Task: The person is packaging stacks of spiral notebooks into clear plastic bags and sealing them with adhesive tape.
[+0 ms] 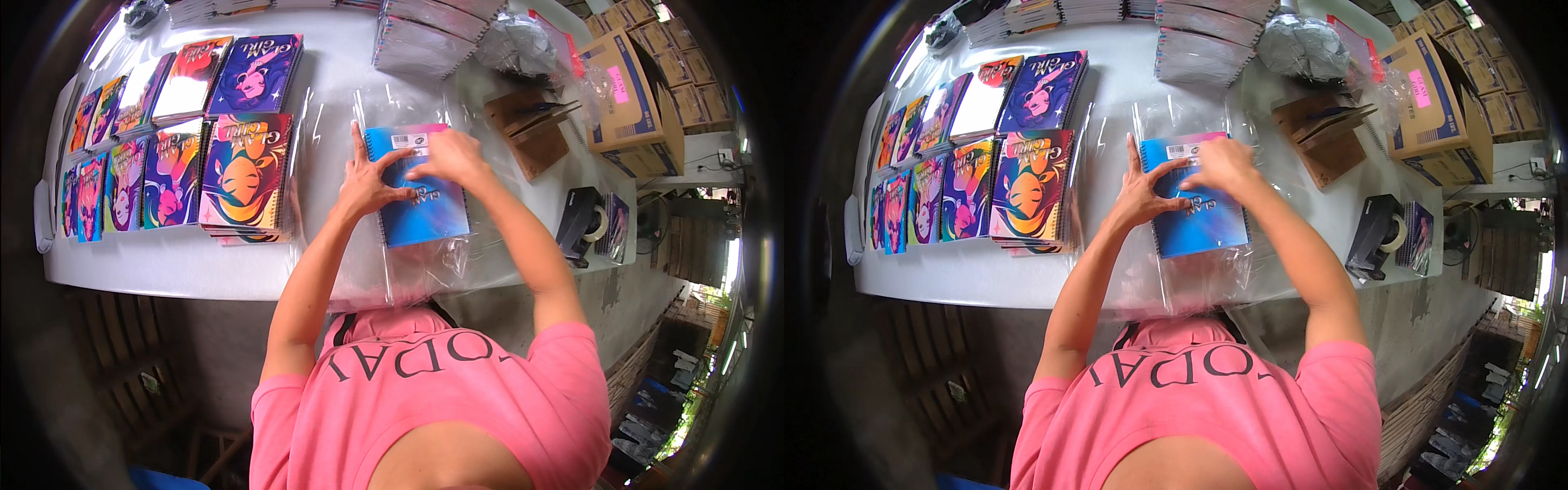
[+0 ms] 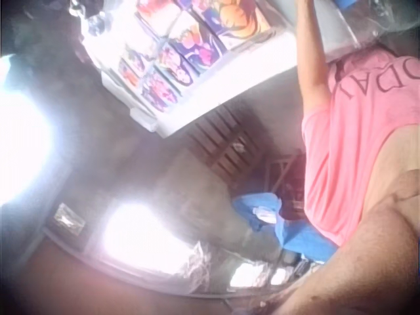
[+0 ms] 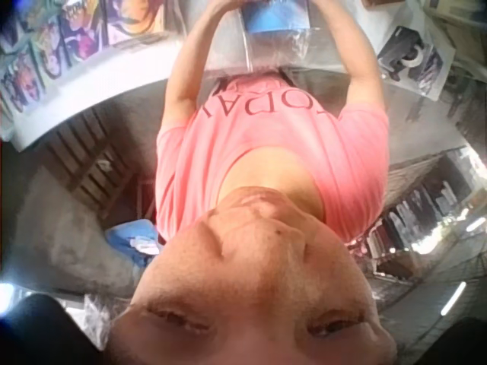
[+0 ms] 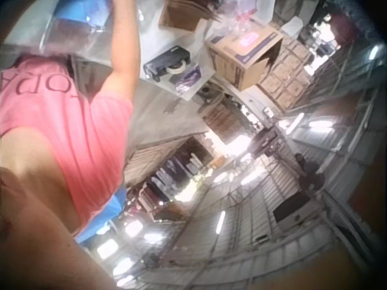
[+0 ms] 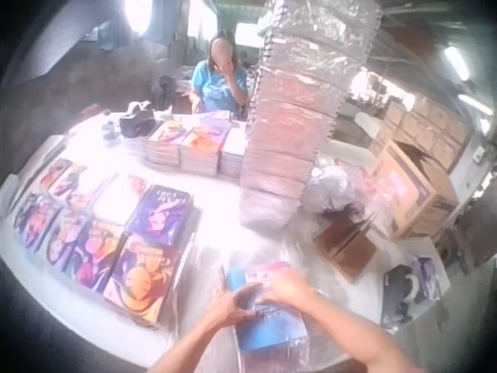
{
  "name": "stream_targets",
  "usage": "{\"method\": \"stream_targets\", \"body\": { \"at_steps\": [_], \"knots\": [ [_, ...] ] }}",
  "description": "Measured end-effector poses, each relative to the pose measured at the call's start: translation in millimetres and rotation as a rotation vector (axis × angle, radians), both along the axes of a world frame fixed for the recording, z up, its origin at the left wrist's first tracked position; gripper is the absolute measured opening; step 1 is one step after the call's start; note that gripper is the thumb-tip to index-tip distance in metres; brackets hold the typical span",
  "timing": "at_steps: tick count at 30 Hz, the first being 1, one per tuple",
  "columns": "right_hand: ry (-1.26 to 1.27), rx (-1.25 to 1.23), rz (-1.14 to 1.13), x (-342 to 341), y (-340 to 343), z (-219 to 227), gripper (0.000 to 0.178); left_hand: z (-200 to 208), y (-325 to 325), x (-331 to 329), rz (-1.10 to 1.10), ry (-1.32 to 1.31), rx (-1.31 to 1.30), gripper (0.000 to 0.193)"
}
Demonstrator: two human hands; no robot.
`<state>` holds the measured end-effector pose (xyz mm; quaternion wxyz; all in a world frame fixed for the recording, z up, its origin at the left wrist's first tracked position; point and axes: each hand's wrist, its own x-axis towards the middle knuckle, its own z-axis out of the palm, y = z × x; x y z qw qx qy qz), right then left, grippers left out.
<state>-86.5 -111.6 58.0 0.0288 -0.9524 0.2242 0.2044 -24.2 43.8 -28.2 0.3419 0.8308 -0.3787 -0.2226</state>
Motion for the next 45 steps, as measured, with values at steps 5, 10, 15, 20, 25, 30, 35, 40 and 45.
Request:
{"method": "stream_targets", "body": {
  "at_steps": [5, 10, 15, 20, 25, 30, 35, 40, 45],
  "knots": [
    [-0.229, 0.526, -0.368, -69.4, -46.8, -26.7, 0.062, -6.0, 10.0, -8.0, 0.233, 0.087, -0.264, 0.122],
    [-0.836, 1.378, -0.518, -100.7, -9.8, -61.3, 0.086, 19.5, 8.3, -42.9, 0.301, 0.806, -0.595, 0.13],
    [-1.194, 1.448, -0.329, -130.4, 21.8, -37.3, 0.096, 50.0, 39.0, -64.0, 0.128, 0.421, -0.866, 0.124],
    [-1.045, 1.224, -0.274, -136.2, 31.7, -48.2, 0.1, 45.8, 51.5, -80.6, 0.167, 0.28, -0.816, 0.11],
    [-1.152, 1.295, -0.158, -120.2, 36.1, -28.3, 0.118, 70.7, 53.7, -73.6, 0.138, 0.095, -0.855, 0.108],
    [-1.204, 1.181, -0.146, -119.0, 31.5, -24.8, 0.119, 69.1, 56.0, -69.8, 0.05, 0.068, -0.801, 0.113],
    [-1.324, 0.954, -0.085, -137.1, 39.3, -19.0, 0.105, 55.7, 71.6, -57.5, 0.169, -0.68, -0.799, 0.06],
    [-1.441, 0.869, -0.169, -143.8, 41.1, -3.6, 0.09, 88.8, 72.3, -32.6, -0.205, -0.694, -0.559, 0.049],
    [-1.169, 0.549, -0.028, -144.7, 46.4, 16.4, 0.072, 101.0, 74.1, -7.9, -0.477, -0.682, -0.45, 0.064]
  ]
}}
